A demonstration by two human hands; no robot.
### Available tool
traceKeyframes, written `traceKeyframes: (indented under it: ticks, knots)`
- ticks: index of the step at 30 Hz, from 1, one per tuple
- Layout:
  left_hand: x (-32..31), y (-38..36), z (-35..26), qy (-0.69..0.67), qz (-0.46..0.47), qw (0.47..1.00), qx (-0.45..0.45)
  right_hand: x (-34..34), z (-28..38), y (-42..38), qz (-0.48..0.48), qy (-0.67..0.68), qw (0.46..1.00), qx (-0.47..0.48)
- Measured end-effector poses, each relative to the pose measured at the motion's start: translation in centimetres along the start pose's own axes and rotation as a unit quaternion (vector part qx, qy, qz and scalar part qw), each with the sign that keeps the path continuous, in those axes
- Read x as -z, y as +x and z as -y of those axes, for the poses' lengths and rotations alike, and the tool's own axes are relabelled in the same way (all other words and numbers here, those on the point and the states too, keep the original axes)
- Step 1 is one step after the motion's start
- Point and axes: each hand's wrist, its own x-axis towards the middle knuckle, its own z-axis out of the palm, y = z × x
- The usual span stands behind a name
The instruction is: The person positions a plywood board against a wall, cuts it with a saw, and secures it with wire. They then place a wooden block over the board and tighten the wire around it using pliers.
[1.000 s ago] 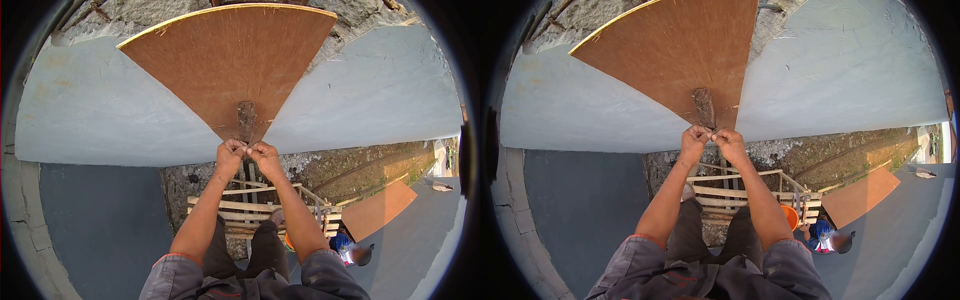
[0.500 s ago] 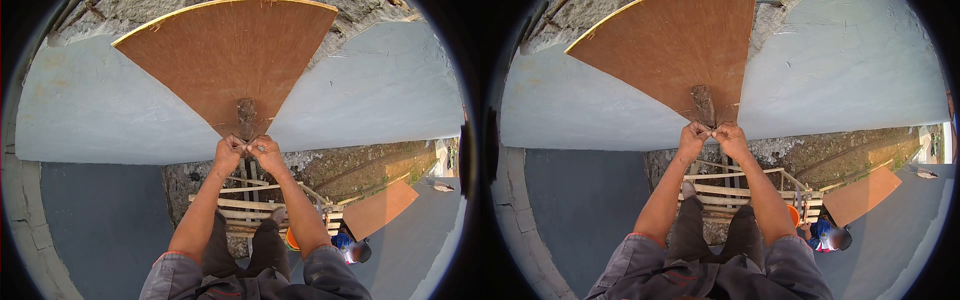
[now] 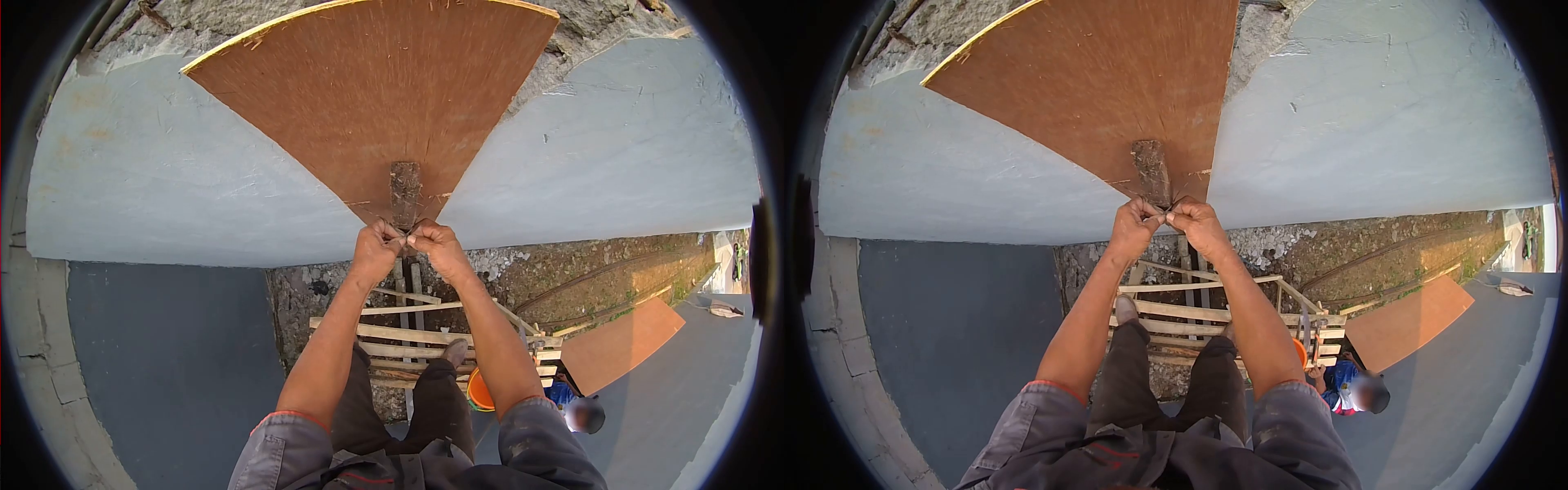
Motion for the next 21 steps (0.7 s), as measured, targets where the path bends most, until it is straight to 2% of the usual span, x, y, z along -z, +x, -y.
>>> traceKeyframes:
  ticks: [2, 6, 9, 11, 12, 14, 15, 17, 21]
  knots:
    - [0.0, -0.1, -0.3, -0.01, 0.001, 1.0, 0.001, -0.2, 0.2, -0.4, -0.021, -0.177, 0.976, 0.126]
    - [-0.1, -0.5, -0.8, -0.033, -0.002, 0.999, 0.007, -0.4, 0.5, -1.1, -0.037, -0.217, 0.967, 0.127]
    - [-0.3, -0.3, 0.0, -0.046, -0.006, 0.999, -0.001, -1.1, 1.3, -2.2, -0.037, -0.192, 0.978, 0.075]
    - [-0.3, -0.4, -0.1, -0.045, -0.004, 0.999, -0.003, -2.5, 3.2, -3.2, -0.143, -0.222, 0.952, 0.156]
    - [-0.3, -0.4, -0.1, -0.043, -0.003, 0.999, -0.006, -2.8, 3.2, -3.1, -0.143, -0.221, 0.952, 0.156]
    - [-0.1, -0.3, 0.5, -0.05, -0.003, 0.999, -0.015, -3.4, 3.1, -3.1, -0.182, -0.332, 0.89, 0.255]
    - [-0.1, -0.1, 1.0, -0.056, -0.002, 0.998, -0.025, -3.8, 3.0, -3.1, -0.183, -0.333, 0.889, 0.255]
    - [-0.1, 0.2, 2.0, -0.08, 0.003, 0.996, -0.027, -4.8, 3.0, -2.9, -0.229, -0.388, 0.852, 0.266]
    - [0.2, 0.3, 1.9, -0.155, 0.026, 0.988, -0.002, -5.6, 2.5, -2.3, -0.252, -0.393, 0.843, 0.268]
